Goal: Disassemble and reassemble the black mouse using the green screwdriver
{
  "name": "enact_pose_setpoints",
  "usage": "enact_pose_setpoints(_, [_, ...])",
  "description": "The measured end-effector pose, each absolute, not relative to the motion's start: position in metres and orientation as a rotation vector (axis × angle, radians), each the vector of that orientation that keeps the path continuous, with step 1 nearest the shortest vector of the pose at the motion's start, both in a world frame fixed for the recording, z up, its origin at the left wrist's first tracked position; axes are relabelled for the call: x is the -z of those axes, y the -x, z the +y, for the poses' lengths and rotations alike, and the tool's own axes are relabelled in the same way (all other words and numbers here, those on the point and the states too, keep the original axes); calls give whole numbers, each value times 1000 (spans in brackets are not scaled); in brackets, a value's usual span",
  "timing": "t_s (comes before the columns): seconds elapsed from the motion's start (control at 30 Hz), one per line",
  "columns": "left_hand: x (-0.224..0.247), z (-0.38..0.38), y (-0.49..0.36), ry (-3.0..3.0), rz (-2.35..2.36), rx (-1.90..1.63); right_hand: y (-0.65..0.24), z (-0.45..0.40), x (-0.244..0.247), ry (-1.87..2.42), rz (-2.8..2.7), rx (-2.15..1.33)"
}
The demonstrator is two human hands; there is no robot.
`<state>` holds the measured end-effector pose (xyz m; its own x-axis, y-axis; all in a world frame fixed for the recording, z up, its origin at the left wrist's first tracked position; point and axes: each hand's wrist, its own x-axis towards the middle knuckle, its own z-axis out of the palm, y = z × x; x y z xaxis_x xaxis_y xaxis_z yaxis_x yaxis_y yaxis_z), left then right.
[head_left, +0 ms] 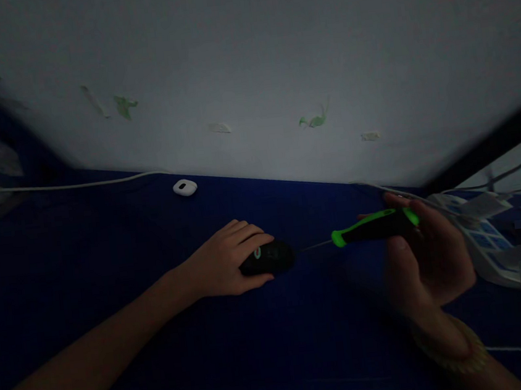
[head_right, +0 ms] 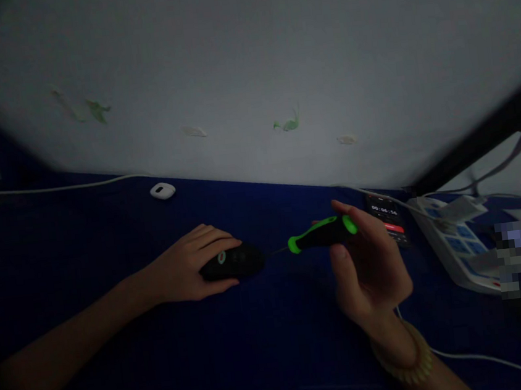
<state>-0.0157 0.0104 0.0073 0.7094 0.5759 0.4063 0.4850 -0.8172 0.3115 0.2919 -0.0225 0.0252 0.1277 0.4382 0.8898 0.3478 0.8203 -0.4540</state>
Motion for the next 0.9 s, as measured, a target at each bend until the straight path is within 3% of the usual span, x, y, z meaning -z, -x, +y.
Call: enact_pose_setpoints(0.9, [-8,12,17,-2748,812,-736,-295,-20,-25,688,-1467,2])
